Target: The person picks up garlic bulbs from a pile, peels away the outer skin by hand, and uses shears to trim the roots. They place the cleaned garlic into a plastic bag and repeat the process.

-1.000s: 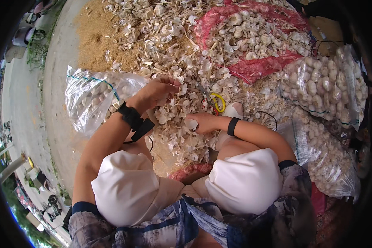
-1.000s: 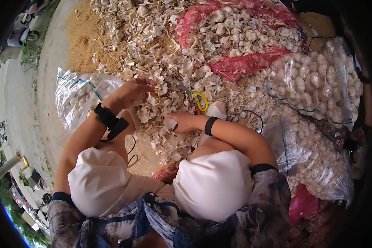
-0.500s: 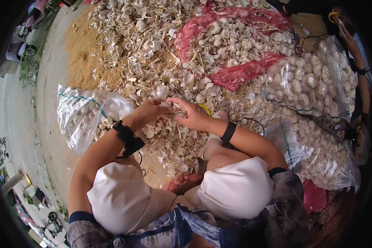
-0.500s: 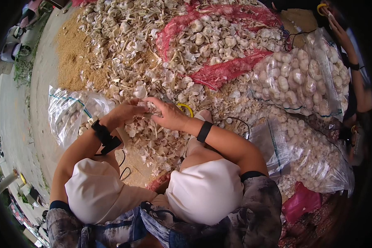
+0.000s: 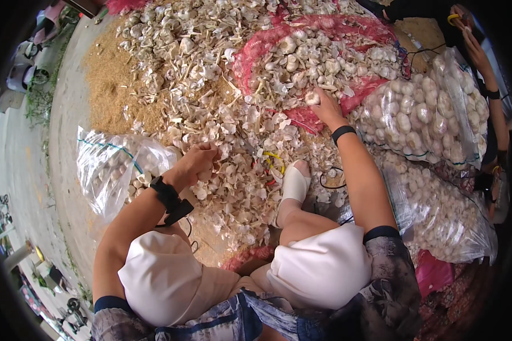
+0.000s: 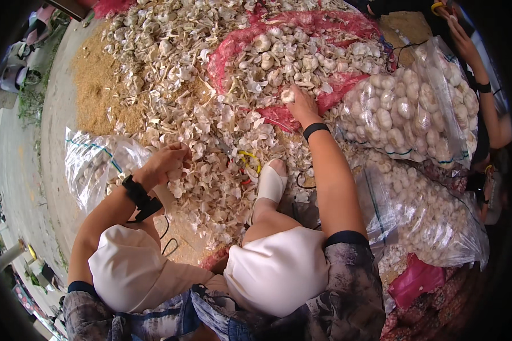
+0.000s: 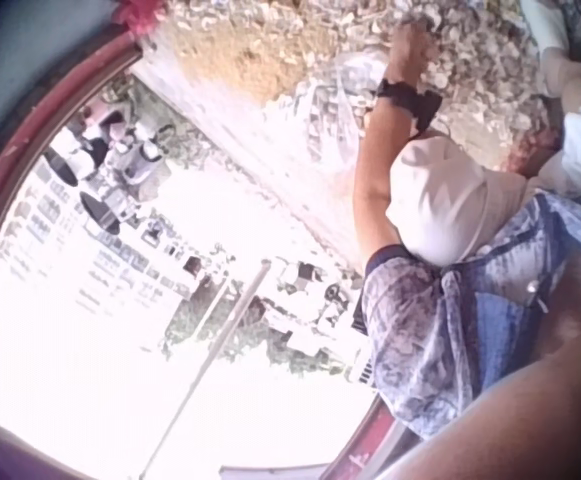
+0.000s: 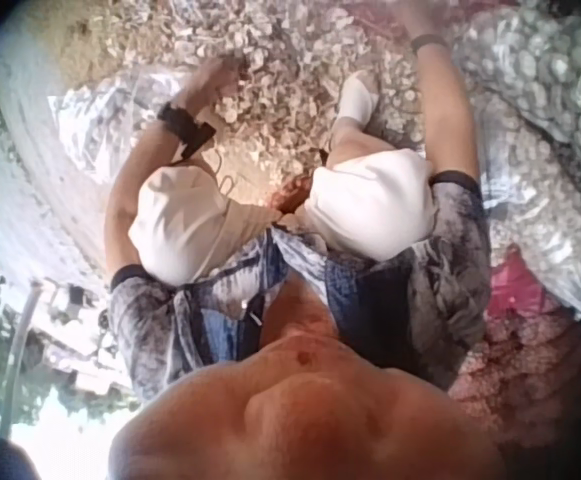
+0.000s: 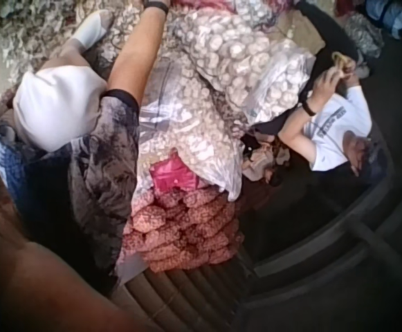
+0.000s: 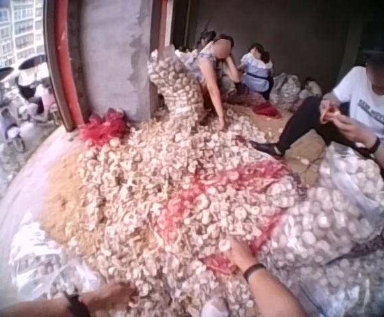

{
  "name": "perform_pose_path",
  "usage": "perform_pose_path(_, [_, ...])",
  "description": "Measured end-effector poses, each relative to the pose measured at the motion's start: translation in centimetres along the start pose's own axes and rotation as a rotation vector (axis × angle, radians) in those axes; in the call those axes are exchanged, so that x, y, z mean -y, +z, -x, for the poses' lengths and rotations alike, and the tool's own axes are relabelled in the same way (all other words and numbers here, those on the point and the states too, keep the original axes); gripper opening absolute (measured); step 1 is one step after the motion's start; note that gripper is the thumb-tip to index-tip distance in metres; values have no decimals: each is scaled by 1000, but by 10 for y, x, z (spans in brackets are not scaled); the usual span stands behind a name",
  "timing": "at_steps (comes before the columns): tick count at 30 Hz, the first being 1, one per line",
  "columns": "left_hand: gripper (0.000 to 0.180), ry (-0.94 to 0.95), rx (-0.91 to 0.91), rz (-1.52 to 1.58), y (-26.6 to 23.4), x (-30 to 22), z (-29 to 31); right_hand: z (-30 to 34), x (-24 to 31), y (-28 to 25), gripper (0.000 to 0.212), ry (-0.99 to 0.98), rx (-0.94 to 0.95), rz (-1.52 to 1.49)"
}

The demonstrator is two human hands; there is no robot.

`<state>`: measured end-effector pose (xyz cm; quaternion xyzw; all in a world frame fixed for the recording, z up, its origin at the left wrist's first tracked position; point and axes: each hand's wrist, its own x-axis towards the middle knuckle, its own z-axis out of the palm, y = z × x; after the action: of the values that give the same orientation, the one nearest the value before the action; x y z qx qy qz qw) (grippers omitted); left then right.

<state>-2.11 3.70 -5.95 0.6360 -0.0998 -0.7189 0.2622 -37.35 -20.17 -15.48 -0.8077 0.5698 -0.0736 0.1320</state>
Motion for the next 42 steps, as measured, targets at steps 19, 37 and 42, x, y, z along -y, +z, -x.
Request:
perform_pose_path(19, [52, 405, 174, -175, 38, -25, 15, 91, 171, -39, 53, -54, 392, -1425])
perform_pose_path(37, [53, 131, 334, -439, 20, -24, 17, 105, 205, -53, 38, -138, 676, -1337])
perform_pose_path(42, [36, 194, 527, -622, -22, -62, 69, 123, 199, -63, 31, 207, 805, -1502])
